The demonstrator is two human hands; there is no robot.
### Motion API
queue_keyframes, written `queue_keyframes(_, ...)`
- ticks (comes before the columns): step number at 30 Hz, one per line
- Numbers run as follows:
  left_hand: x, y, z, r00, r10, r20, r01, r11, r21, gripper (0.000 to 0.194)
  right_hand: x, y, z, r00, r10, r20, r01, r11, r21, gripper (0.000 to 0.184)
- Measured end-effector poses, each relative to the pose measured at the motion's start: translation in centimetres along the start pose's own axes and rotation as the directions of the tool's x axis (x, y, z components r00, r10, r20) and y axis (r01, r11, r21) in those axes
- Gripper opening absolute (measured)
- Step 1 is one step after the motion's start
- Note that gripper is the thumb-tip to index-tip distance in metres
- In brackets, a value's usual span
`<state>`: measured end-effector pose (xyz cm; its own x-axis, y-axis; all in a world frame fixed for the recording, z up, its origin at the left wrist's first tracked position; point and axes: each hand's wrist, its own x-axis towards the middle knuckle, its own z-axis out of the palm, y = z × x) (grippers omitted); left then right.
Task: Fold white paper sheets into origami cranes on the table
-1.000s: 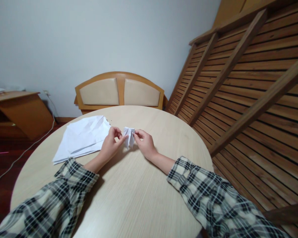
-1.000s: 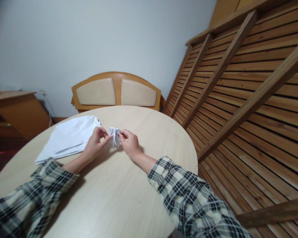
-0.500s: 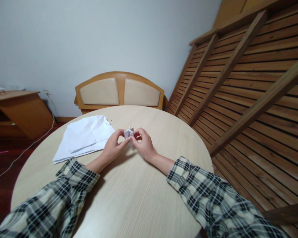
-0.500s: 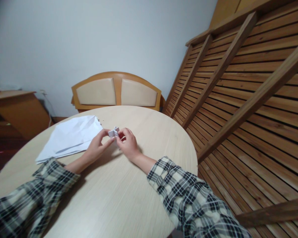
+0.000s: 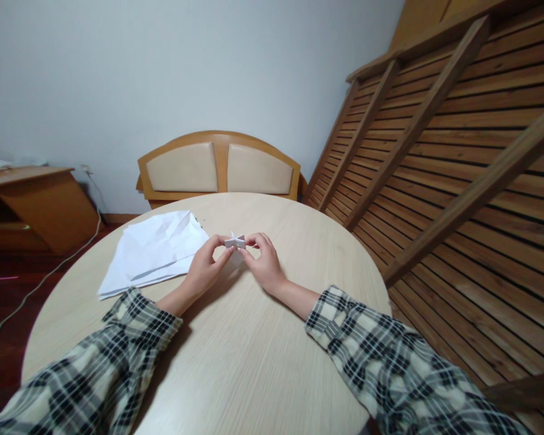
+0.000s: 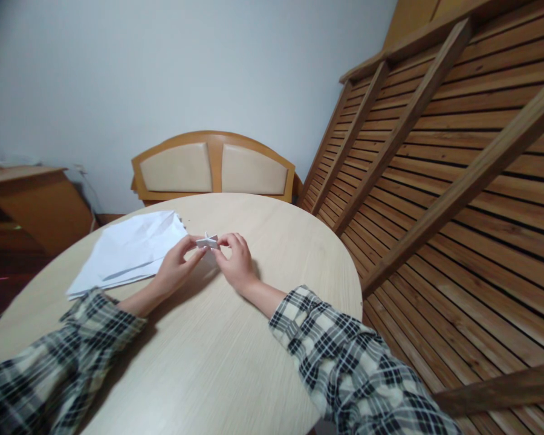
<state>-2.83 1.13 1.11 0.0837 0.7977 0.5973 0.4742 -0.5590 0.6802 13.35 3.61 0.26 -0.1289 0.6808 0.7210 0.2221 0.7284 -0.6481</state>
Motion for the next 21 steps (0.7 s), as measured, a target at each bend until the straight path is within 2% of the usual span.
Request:
queue_keyframes(4, 0.13, 0.07, -0.03, 0.996, -0.021, -0.09, 0.018, 0.999, -0.03, 0.018, -0.13, 0.29, 0.26, 0.999, 0.048, -0.006, -0.047, 0.992, 0.114, 0.017)
queue_keyframes(6, 0.19, 0.12, -0.01, 0.993, -0.034, -0.111, 0.024, 0.996, -0.085, 0.029, -0.23, 0.35, 0.42, 0.997, 0.076, 0.006, -0.076, 0.982, 0.176, 0.021)
queue_keyframes(9, 0.23, 0.21, -0.01, 0.995, -0.063, -0.078, 0.051, 0.987, -0.154, 0.046, -0.31, 0.21, 0.44, 0.994, 0.106, 0.039, -0.112, 0.97, 0.215, 0.026)
queue_keyframes(14, 0.34, -0.04, -0.12, 0.986, -0.167, -0.021, 0.155, 0.952, -0.264, 0.038, -0.28, -0.12, 0.07, 0.99, 0.055, 0.127, -0.079, 0.979, 0.19, 0.019)
queue_keyframes(21, 0.43, -0.18, -0.18, 0.951, -0.308, -0.006, 0.274, 0.856, -0.438, 0.042, -0.31, -0.16, -0.2, 0.988, 0.013, 0.157, -0.038, 0.987, 0.159, 0.02)
